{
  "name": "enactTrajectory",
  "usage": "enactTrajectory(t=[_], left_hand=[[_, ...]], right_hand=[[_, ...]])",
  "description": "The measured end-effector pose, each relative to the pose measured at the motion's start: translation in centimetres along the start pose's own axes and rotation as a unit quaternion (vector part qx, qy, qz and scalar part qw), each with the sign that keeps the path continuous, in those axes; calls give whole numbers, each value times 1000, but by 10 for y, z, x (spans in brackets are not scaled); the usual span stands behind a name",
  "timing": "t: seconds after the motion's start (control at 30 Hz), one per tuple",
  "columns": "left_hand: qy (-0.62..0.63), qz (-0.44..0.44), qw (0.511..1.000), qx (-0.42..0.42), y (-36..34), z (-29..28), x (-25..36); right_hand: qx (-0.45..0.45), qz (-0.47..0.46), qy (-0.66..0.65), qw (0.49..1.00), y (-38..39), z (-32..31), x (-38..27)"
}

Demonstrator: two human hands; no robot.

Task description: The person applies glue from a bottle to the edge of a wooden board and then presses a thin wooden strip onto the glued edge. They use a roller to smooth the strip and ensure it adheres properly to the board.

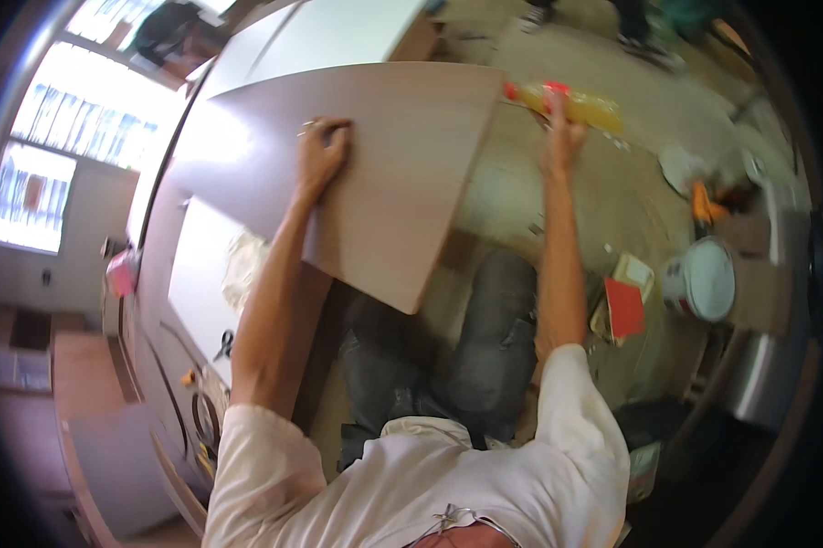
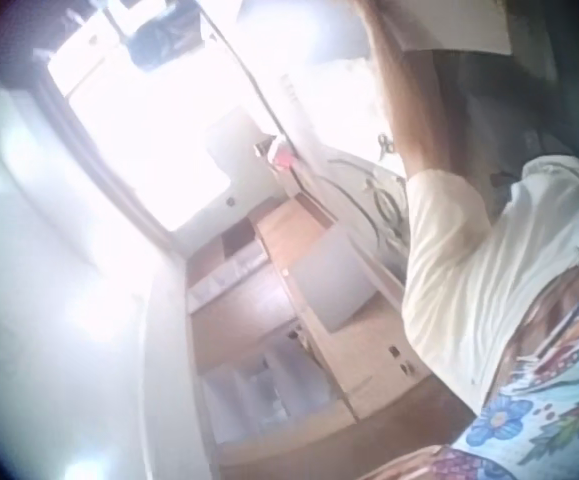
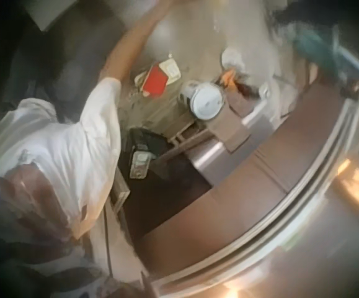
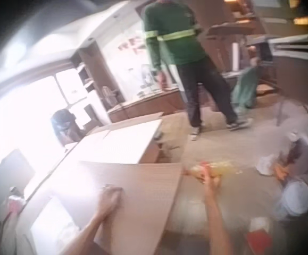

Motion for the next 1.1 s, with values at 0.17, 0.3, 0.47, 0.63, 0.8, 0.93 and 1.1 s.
enactTrajectory(t=[0.17, 0.3, 0.47, 0.63, 0.8, 0.93, 1.1], left_hand=[[-30, -24, 999, -28, -7, 5, 2], [28, 15, 998, 53, -5, -2, 13], [-54, -3, 996, 70, 6, 4, -1], [87, -12, 994, 59, 6, -20, -2], [196, -22, 977, 85, 30, -31, 0], [243, -30, 965, 94, 50, -41, 2], [282, -63, 949, 122, 75, -67, -17]], right_hand=[[4, 168, -25, 985, 25, -69, 13], [47, 235, -206, 949, 50, -120, -15], [17, 229, -281, 932, 126, -134, -80], [-186, 359, -330, 853, 230, -57, -161], [-307, 533, -322, 720, 332, 5, -180], [-288, 650, -309, 632, 407, 54, -182], [-329, 717, -246, 563, 500, 101, -188]])
Point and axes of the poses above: each hand's wrist, its own y-axis away from the middle knuckle, its own z-axis out of the palm, x = y × z, the point moved 4 cm from there along -y, towards the middle knuckle, and after that the axes turned 13 degrees about x, right-handed, at the moved point
